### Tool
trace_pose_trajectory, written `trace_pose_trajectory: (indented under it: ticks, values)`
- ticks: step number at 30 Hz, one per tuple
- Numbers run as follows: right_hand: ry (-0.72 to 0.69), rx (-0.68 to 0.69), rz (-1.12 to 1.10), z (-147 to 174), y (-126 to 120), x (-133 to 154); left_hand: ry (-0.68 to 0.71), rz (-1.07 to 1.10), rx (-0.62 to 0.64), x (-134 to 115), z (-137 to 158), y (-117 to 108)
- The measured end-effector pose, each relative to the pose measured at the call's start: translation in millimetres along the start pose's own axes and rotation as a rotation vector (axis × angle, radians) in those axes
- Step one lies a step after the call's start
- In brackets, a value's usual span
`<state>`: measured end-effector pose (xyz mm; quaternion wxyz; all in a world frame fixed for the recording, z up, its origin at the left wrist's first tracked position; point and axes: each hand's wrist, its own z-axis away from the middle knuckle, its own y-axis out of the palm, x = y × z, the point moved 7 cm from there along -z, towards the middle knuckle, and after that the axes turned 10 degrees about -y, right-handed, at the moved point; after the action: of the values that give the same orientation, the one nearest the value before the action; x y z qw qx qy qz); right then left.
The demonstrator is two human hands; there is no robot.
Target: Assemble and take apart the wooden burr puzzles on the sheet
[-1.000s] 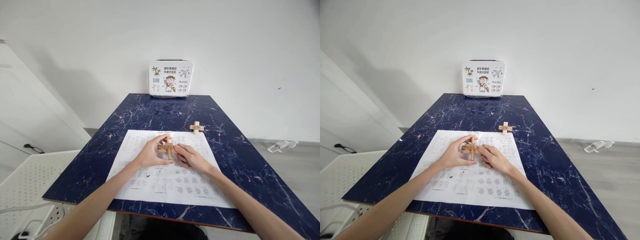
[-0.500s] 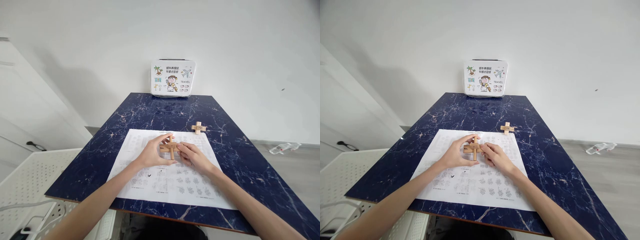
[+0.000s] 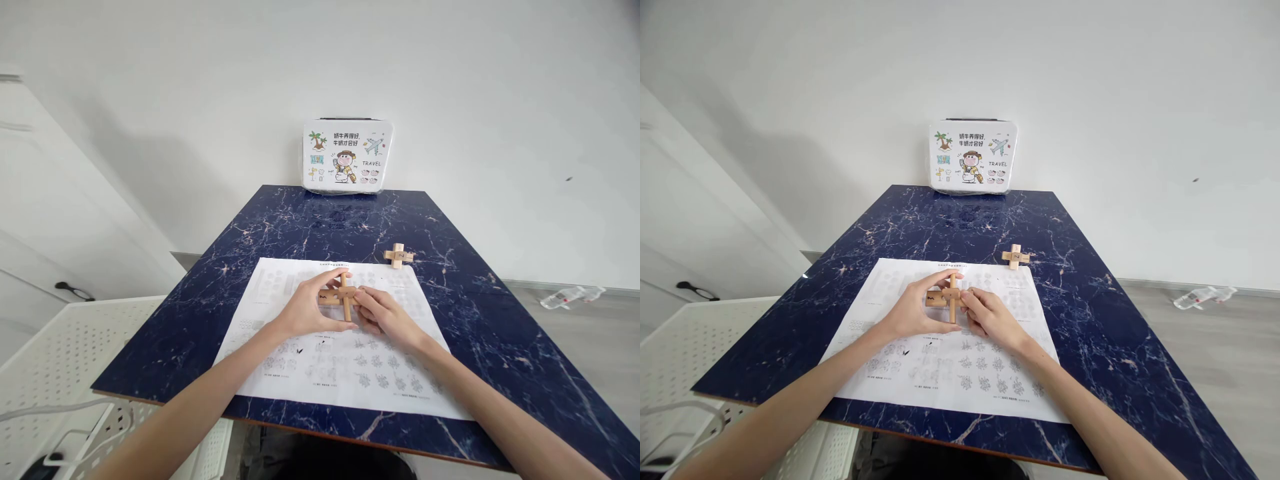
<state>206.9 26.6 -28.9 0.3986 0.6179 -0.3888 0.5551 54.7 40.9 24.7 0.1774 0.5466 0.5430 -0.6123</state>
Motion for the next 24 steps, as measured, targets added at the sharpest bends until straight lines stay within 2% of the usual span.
trace_pose_trajectory:
  ticks: [6,15,24]
  values:
    - [-0.027,-0.003,0.062,2.6,7.0,6.6,0.005,0.009,-0.001,-0.4,0.3,0.9]
    - [-0.122,-0.047,0.369,6.9,5.4,16.9,-0.030,0.058,0.055,-1.3,3.8,6.0]
    - [-0.162,-0.069,0.366,5.6,2.1,22.7,0.060,0.020,-0.005,-8.1,0.9,-0.2]
